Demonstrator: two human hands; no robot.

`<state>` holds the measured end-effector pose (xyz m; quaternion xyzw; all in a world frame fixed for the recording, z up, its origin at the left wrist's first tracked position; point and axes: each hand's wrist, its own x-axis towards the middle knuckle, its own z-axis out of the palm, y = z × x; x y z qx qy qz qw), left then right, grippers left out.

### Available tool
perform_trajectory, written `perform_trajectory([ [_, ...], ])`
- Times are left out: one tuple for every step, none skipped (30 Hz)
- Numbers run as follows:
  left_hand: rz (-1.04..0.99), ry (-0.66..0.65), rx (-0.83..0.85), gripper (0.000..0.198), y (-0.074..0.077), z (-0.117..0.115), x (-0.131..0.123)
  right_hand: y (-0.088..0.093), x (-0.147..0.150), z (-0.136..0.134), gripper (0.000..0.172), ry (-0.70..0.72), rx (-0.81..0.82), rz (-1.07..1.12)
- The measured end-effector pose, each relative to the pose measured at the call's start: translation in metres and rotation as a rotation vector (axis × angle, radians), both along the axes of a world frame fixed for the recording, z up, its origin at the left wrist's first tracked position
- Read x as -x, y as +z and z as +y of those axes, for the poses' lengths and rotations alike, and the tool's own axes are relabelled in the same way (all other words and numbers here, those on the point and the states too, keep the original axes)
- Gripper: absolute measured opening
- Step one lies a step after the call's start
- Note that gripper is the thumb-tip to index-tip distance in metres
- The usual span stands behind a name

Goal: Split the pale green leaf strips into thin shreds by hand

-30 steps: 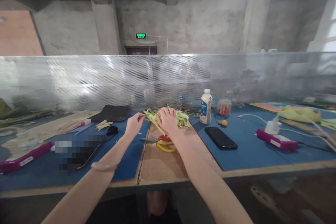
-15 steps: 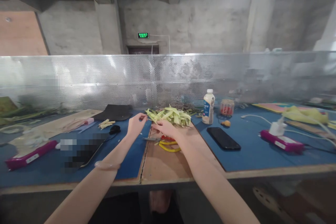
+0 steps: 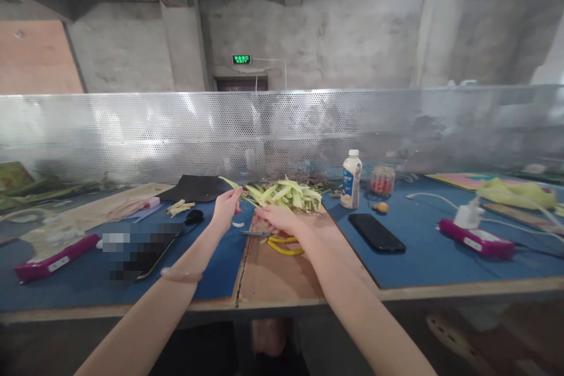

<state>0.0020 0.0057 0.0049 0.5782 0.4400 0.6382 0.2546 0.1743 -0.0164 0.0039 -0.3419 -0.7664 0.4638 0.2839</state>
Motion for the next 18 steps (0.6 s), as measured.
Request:
perform_trajectory([
  [0.016, 0.026, -0.002, 0.046, 0.0, 0.001, 0.001, 0.0, 0.0, 0.0, 0.039, 0.048, 0.065, 0.015],
  [0.033, 0.051, -0.002, 0.045, -0.001, 0.003, 0.002, 0.0, 0.0, 0.001, 0.037, 0.1, 0.132, 0.03],
  [0.05, 0.073, -0.001, 0.045, -0.001, 0.004, 0.003, 0.0, -0.001, 0.002, 0.036, 0.146, 0.191, 0.044],
  [0.067, 0.089, -0.001, 0.044, -0.002, 0.005, 0.004, -0.001, -0.002, 0.004, 0.035, 0.177, 0.234, 0.052],
  [0.083, 0.098, -0.001, 0.044, -0.002, 0.006, 0.004, -0.001, -0.003, 0.005, 0.034, 0.201, 0.269, 0.058],
  [0.095, 0.103, -0.002, 0.043, -0.003, 0.007, 0.005, -0.001, -0.004, 0.007, 0.033, 0.219, 0.295, 0.063],
  [0.105, 0.103, -0.002, 0.043, -0.003, 0.008, 0.006, -0.001, -0.005, 0.008, 0.033, 0.229, 0.313, 0.066],
  [0.111, 0.099, 0.0, 0.042, -0.003, 0.008, 0.006, -0.001, -0.007, 0.009, 0.033, 0.23, 0.323, 0.067],
  [0.112, 0.092, 0.005, 0.042, -0.003, 0.008, 0.006, -0.001, -0.008, 0.01, 0.034, 0.225, 0.327, 0.065],
  [0.11, 0.08, 0.014, 0.042, -0.003, 0.008, 0.006, -0.001, -0.009, 0.011, 0.034, 0.216, 0.329, 0.064],
  [0.102, 0.068, 0.023, 0.041, -0.003, 0.008, 0.005, -0.002, -0.01, 0.011, 0.035, 0.208, 0.33, 0.064],
  [0.091, 0.048, 0.03, 0.041, -0.002, 0.007, 0.005, -0.002, -0.011, 0.01, 0.036, 0.206, 0.335, 0.062],
  [0.072, 0.018, 0.034, 0.04, -0.001, 0.006, 0.005, -0.002, -0.012, 0.01, 0.036, 0.21, 0.343, 0.064],
  [0.043, -0.02, 0.035, 0.04, 0.0, 0.005, 0.004, -0.002, -0.012, 0.009, 0.037, 0.22, 0.348, 0.076],
  [0.001, -0.066, 0.031, 0.04, 0.001, 0.003, 0.003, -0.002, -0.012, 0.008, 0.039, 0.24, 0.351, 0.097],
  [-0.05, -0.117, 0.026, 0.04, 0.002, 0.002, 0.002, -0.002, -0.012, 0.008, 0.042, 0.257, 0.349, 0.13],
  [-0.102, -0.173, 0.026, 0.04, 0.003, 0.001, 0.001, -0.002, -0.011, 0.008, 0.045, 0.261, 0.339, 0.172],
  [-0.148, -0.228, 0.032, 0.04, 0.004, -0.001, -0.001, -0.002, -0.009, 0.008, 0.049, 0.247, 0.325, 0.216],
])
